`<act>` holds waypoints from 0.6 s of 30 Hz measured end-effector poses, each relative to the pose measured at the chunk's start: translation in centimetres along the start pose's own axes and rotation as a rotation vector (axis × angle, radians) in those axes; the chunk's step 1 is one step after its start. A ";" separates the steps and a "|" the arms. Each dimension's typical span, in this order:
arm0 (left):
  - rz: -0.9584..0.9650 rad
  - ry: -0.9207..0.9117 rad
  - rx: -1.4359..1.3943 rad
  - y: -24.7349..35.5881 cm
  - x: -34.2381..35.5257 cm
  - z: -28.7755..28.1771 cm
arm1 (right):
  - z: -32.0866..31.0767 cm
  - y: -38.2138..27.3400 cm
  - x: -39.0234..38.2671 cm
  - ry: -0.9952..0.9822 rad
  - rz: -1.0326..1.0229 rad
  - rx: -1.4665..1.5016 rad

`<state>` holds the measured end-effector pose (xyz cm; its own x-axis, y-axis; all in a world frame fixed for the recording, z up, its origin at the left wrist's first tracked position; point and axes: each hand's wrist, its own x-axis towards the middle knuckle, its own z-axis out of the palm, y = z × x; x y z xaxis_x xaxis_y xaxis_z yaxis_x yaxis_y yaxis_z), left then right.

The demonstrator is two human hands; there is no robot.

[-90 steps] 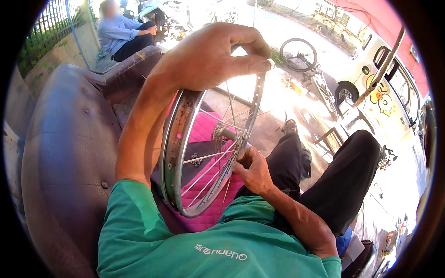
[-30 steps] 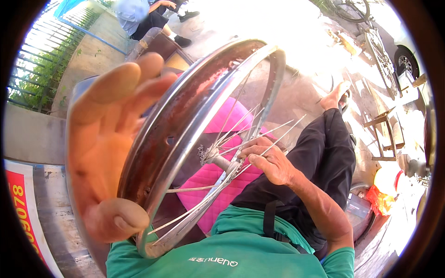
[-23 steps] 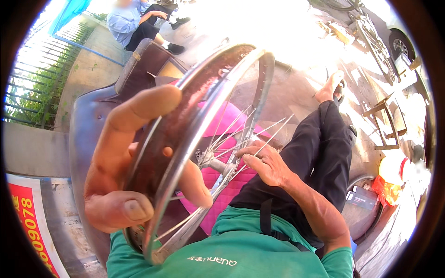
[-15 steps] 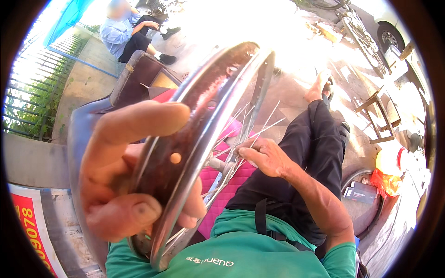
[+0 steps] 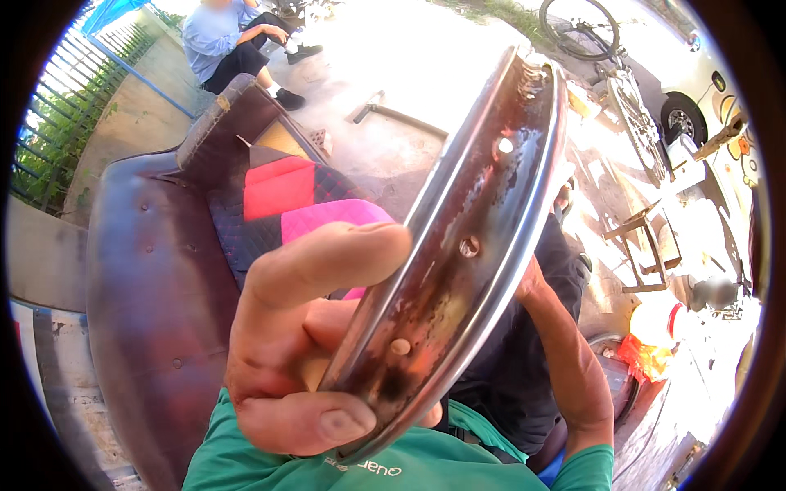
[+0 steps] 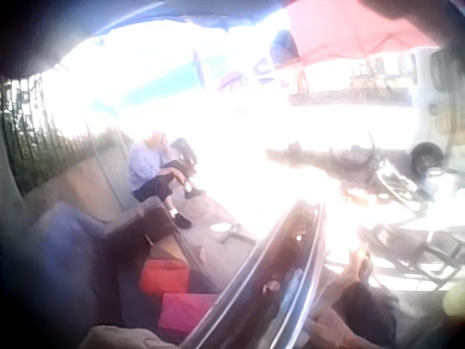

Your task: The person is seated on a sofa outdoors, holding a bicycle wheel on their lap. They use their hands to manipulate the spokes and rim, appearing to adjust or tighten the spokes. The person rotates the wheel periodically to access different sections of the rim.

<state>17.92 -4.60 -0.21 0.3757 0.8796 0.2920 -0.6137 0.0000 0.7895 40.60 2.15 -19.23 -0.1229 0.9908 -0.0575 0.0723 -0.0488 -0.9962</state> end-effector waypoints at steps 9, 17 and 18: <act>0.001 -0.462 -0.059 0.1 0.7 -5.1 | 1.1 -2.1 -1.6 0.152 0.068 0.022; -0.035 -0.378 -0.071 0.0 1.0 -4.8 | 1.8 0.9 -0.3 0.275 0.012 0.821; -0.022 -0.369 -0.074 -0.1 1.0 -4.9 | 1.8 0.8 -0.1 0.280 -0.029 0.829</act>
<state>15.01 -1.41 -2.66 0.6060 0.6484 0.4609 -0.6461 0.0632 0.7606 38.94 1.76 -20.10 0.1416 0.9824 -0.1215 -0.6832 0.0082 -0.7302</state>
